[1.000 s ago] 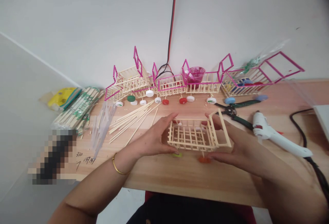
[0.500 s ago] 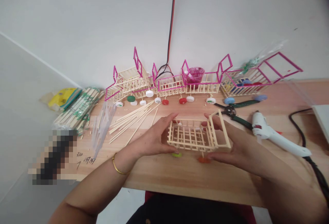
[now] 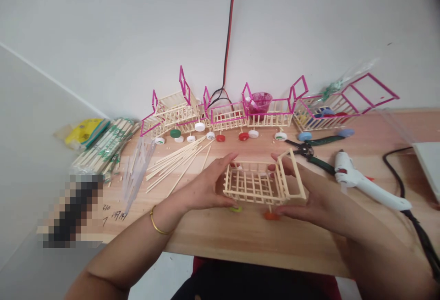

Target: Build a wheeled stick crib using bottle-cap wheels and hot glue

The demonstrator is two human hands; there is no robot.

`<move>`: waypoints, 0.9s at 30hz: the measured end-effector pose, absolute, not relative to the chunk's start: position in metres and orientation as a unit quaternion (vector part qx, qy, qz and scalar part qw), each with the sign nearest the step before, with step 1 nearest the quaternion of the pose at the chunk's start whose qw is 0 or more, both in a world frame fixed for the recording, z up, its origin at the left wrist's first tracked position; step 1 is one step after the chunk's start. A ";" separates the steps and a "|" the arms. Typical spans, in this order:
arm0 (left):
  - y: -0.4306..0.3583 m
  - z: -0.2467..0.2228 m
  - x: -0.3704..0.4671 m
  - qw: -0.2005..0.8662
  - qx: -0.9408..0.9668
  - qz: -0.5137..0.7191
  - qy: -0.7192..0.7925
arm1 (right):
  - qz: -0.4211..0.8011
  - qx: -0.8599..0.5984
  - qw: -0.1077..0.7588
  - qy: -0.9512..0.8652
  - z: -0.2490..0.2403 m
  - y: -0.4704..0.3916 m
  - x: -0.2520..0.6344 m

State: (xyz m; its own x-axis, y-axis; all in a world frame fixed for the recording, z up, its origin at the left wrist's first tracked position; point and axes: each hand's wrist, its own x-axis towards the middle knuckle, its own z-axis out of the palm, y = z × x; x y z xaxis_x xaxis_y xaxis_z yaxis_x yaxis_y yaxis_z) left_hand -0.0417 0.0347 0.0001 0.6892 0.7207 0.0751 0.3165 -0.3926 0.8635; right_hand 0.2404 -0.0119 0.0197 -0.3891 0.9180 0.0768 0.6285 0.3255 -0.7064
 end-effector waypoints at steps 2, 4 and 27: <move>0.034 -0.001 -0.042 0.445 0.804 0.223 0.326 | 0.310 -0.494 0.238 -0.776 0.021 -0.012 0.240; 0.034 -0.002 -0.041 0.447 0.802 0.217 0.331 | 0.320 -0.489 0.236 -0.776 0.023 -0.012 0.239; 0.035 0.001 -0.042 0.403 0.831 0.204 0.325 | 0.298 -0.490 0.239 -0.783 0.019 -0.010 0.239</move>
State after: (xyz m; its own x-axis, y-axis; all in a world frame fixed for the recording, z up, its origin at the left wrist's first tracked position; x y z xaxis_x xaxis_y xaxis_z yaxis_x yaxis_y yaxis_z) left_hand -0.0421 0.0349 0.0006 0.7050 0.7051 0.0766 0.3757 -0.4629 0.8028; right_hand 0.2390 -0.0101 0.0190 -0.4058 0.9103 0.0813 0.6255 0.3415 -0.7015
